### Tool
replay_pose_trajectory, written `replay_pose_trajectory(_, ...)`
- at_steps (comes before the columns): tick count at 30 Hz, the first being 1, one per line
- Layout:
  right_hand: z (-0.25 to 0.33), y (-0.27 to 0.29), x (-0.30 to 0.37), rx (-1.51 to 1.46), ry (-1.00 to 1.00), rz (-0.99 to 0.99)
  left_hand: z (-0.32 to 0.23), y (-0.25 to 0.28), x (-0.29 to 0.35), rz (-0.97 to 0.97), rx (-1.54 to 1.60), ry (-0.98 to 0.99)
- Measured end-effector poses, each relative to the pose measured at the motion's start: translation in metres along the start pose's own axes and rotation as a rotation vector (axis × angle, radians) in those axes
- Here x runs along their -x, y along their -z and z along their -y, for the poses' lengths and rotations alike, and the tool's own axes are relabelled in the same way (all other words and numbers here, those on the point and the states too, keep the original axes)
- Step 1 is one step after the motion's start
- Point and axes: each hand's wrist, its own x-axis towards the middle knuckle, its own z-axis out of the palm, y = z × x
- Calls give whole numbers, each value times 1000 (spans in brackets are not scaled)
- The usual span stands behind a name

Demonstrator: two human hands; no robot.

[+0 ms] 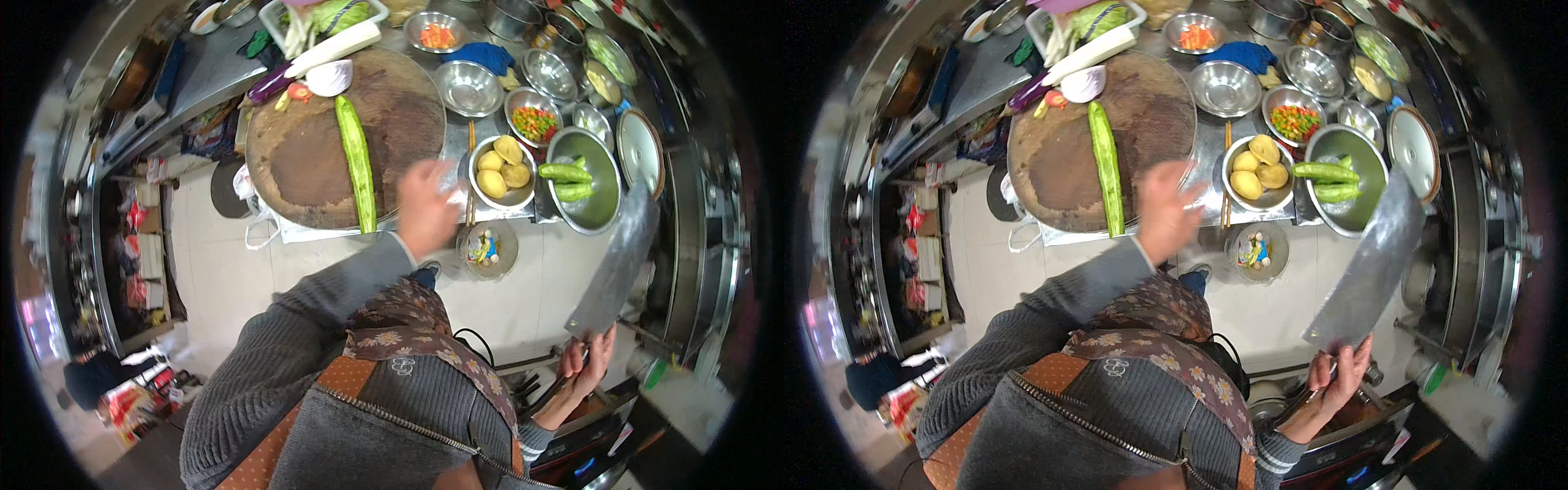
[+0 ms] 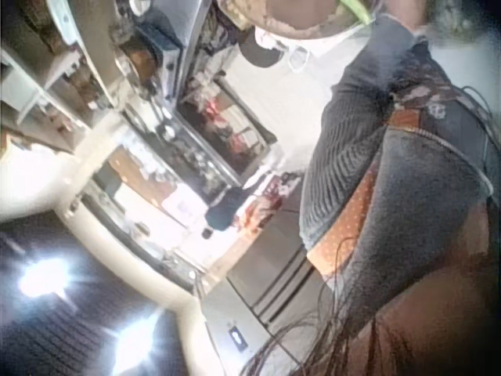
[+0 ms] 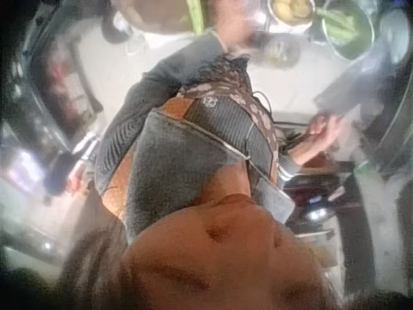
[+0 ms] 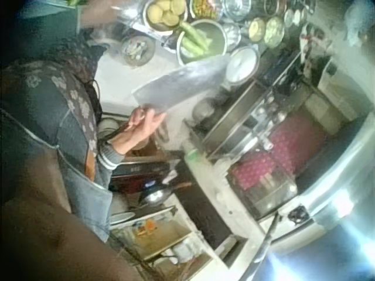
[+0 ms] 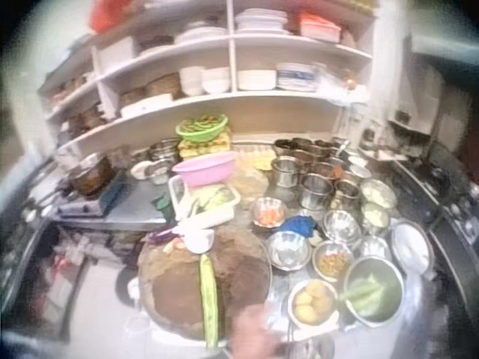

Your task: The person washes bitter melons in a sink, then moves to a cutting board to slice them into thin pieces using a cleaver. The sliced pieces are transferred into a metal bowl.

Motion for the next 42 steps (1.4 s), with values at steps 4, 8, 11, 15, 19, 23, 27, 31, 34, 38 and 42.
replay_pose_trajectory(4,-7,-39,-22,228,-197,42,58,52,19,-87,-449,534)
replay_pose_trajectory(8,-35,-87,-51,614,-261,296,119,70,52,-112,-204,566)
replay_pose_trajectory(11,-64,-122,-65,901,-191,485,151,107,67,-1,245,662)
replay_pose_trajectory(15,-122,-133,-91,1280,461,743,167,165,69,209,634,799)
replay_pose_trajectory(19,-138,-171,-92,1559,477,750,199,189,73,214,214,634)
replay_pose_trajectory(23,-151,-177,-102,1503,506,720,198,195,67,125,-331,365)
replay_pose_trajectory(27,-149,-183,-105,1350,-222,513,184,170,43,96,-259,148)
replay_pose_trajectory(31,-153,-195,-108,1762,191,525,201,144,52,151,-182,96)
replay_pose_trajectory(34,-154,-228,-91,1784,328,551,200,149,49,146,-167,30)
replay_pose_trajectory(38,-168,-264,-73,1798,596,692,186,140,40,92,-142,26)
replay_pose_trajectory(42,-177,-283,-72,1862,741,810,172,114,35,92,-14,72)
